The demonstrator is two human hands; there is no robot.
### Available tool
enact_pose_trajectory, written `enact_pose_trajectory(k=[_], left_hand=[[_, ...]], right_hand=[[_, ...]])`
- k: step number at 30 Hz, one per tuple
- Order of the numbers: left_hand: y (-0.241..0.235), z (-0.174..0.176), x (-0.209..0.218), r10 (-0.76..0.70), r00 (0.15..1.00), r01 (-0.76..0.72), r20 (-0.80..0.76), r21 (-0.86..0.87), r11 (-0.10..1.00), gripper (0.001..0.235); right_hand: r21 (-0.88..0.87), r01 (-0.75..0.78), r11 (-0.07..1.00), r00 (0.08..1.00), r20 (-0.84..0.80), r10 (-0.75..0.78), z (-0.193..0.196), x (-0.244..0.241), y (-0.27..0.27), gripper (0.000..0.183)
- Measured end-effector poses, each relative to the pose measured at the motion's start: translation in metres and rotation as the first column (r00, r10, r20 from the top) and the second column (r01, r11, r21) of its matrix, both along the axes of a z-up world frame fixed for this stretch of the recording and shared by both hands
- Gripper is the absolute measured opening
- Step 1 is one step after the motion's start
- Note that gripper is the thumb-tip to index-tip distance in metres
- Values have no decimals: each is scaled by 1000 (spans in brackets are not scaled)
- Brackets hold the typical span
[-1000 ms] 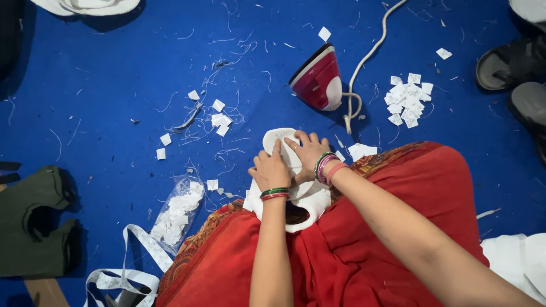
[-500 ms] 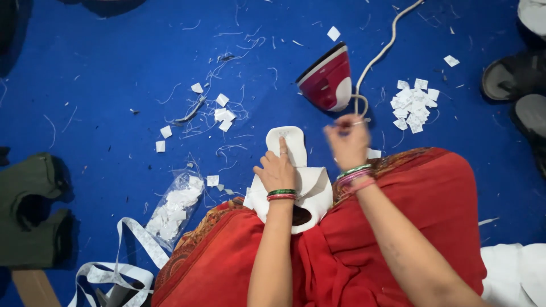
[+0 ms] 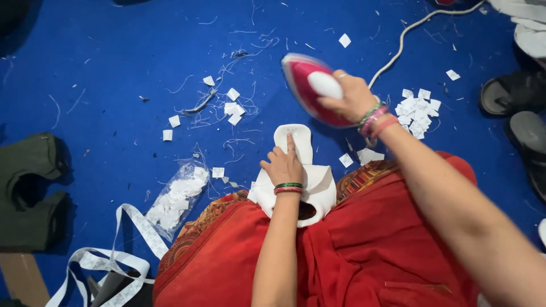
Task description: Ironing white shoe components to shape or flatten them.
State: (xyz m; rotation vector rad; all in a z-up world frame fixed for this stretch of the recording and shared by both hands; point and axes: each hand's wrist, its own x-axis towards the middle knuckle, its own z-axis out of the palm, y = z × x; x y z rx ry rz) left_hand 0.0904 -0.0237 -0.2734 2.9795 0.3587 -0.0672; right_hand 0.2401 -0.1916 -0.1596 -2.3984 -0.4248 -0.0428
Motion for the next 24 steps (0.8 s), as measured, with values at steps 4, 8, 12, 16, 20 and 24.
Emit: enact_pose_trajectory(k=[4,8,12,16,20,24], left_hand=[[0,1,2,3,1000,-2,13,-15,1000,56],[-2,3,0,-1,1000,1,-14,-20,1000,56],[-11,25,-12,-58,998,58,23,-9,998,55],[-24,86,-30,-24,989,26,-147,13,1000,85],[-19,52,-47,-63,997,61,-51,-54,997,89],[-21,45,-51,-126,991,130,40,-149,980,85]], right_hand=[[-377,-224,899,974,-108,197,36,-14,42,62],[-543,-279,792,959,-196,203,15,-35,77,62],[-644,-278,713,960,-208,186,-19,-42,83,52],[-650,-233,723,972,-186,146,-15,-36,90,54],[-640,-192,744,981,-133,138,-3,-25,75,60],[-646,-203,736,979,-125,160,26,-46,77,63]])
